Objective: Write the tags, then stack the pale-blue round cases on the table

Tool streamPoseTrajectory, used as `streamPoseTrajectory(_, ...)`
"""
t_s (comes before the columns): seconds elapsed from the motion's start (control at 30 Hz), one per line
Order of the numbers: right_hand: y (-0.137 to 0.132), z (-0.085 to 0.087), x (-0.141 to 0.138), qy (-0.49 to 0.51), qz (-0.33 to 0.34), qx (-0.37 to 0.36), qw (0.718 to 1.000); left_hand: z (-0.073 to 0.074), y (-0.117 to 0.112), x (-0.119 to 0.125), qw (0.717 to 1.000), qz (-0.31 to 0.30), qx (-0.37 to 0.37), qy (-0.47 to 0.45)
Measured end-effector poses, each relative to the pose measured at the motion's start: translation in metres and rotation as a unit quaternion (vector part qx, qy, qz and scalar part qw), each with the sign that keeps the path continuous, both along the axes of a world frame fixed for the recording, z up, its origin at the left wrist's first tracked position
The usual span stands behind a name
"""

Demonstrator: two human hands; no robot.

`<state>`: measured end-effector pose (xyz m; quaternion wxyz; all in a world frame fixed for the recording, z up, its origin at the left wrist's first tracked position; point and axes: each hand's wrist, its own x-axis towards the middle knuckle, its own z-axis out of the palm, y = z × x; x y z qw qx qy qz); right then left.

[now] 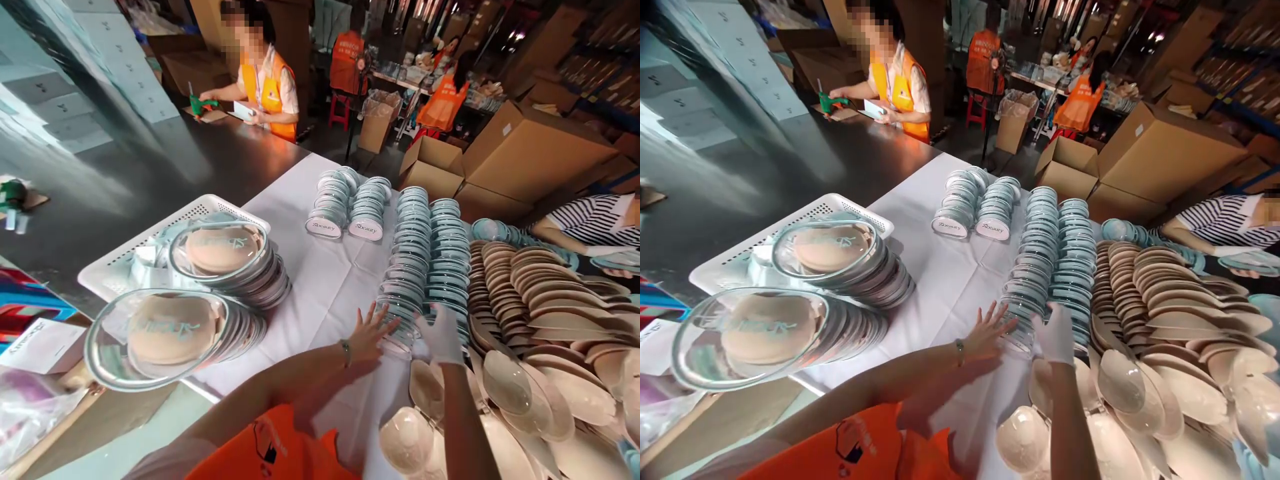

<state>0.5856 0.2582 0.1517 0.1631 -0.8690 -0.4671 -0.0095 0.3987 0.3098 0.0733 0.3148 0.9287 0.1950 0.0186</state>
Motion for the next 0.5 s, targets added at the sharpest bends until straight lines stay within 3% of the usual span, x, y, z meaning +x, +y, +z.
streamPoseTrajectory(0.13, 0.081, 0.003, 0.076, 0.031, 0.000, -0.033, 0.999, -0.013, 0.000, 0.026, 0.998, -0.048, 0.038, -0.005)
streamPoseTrajectory(0.23, 0.126, -0.006, 0.106, 0.048, -0.002, -0.061, 0.997, -0.024, -0.005, 0.032, 0.998, -0.045, 0.045, -0.008)
streamPoseTrajectory(0.4, 0.140, -0.024, 0.111, 0.066, 0.000, -0.087, 0.994, -0.034, -0.001, 0.036, 0.998, -0.055, 0.040, -0.011)
streamPoseTrajectory(0.5, 0.134, -0.034, 0.090, 0.088, -0.007, -0.098, 0.991, -0.033, -0.001, 0.013, 0.996, -0.075, 0.038, 0.002)
